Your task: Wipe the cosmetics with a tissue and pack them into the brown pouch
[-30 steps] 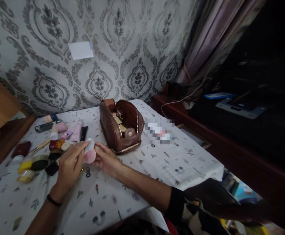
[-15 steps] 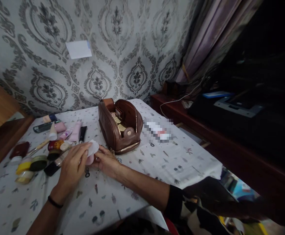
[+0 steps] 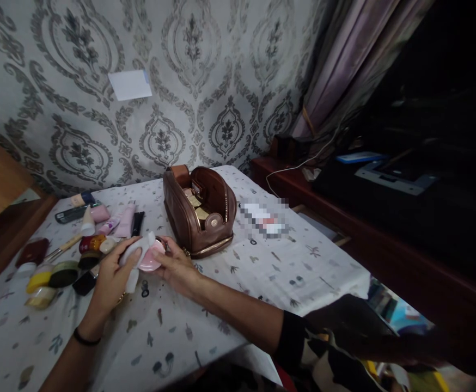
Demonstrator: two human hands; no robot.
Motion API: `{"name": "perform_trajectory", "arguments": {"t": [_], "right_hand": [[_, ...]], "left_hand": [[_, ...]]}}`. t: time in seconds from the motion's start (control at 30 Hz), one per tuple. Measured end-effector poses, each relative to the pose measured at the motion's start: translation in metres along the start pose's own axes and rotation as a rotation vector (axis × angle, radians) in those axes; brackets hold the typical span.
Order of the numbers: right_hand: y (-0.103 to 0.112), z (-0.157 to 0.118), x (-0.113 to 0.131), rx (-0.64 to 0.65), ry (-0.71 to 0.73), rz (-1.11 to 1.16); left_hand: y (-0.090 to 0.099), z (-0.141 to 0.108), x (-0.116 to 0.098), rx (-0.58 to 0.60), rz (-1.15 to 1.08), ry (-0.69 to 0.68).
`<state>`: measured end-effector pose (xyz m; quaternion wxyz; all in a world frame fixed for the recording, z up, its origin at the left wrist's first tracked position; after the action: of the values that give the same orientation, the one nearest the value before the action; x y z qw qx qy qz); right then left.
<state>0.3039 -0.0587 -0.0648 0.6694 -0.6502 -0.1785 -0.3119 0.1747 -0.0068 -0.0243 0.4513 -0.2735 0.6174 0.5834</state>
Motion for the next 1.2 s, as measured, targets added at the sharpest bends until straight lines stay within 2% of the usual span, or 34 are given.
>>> {"name": "perform_trajectory", "arguments": {"t": [0.07, 0.17, 0.33, 0.47, 0.63, 0.9, 1.03, 1.2], "right_hand": [[0.001, 0.0, 0.001, 0.012, 0.002, -0.051], [0.005, 0.002, 0.004, -0.001, 0.011, -0.184], [0.006, 0.007, 0.016, 0.003, 0.111, -0.385], [0.005, 0.006, 0.016, -0.024, 0.098, -0.347], [0.009, 0.005, 0.012, -0.09, 0.131, -0.25], [0.009, 0.006, 0.009, -0.118, 0.16, -0.177], [0.006, 0.003, 0.01, -0.082, 0.112, -0.225], [0.002, -0.001, 0.015, -0.011, 0.078, -0.395]], "left_hand": [[0.002, -0.001, -0.004, -0.015, 0.006, -0.022], [0.005, -0.004, -0.012, -0.059, 0.042, -0.127], [0.007, -0.007, -0.017, -0.096, 0.048, -0.208], [0.004, -0.007, -0.016, -0.073, 0.034, -0.165], [-0.003, -0.006, -0.01, -0.018, -0.019, -0.025], [-0.009, -0.005, -0.003, 0.051, -0.168, 0.086], [-0.003, -0.003, 0.001, 0.055, -0.228, 0.107], [0.005, 0.0, 0.008, 0.084, -0.209, 0.117]]}}
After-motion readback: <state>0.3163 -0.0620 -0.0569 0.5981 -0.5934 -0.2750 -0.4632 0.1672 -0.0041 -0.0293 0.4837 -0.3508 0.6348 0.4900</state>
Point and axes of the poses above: each hand's wrist, its own z-axis towards the middle knuckle, its own y-axis out of the back of the hand, x = y × z, the point moved 5 cm from there along z, towards the middle knuckle, and after that the axes turned 12 degrees about y, right-handed, at the moved point
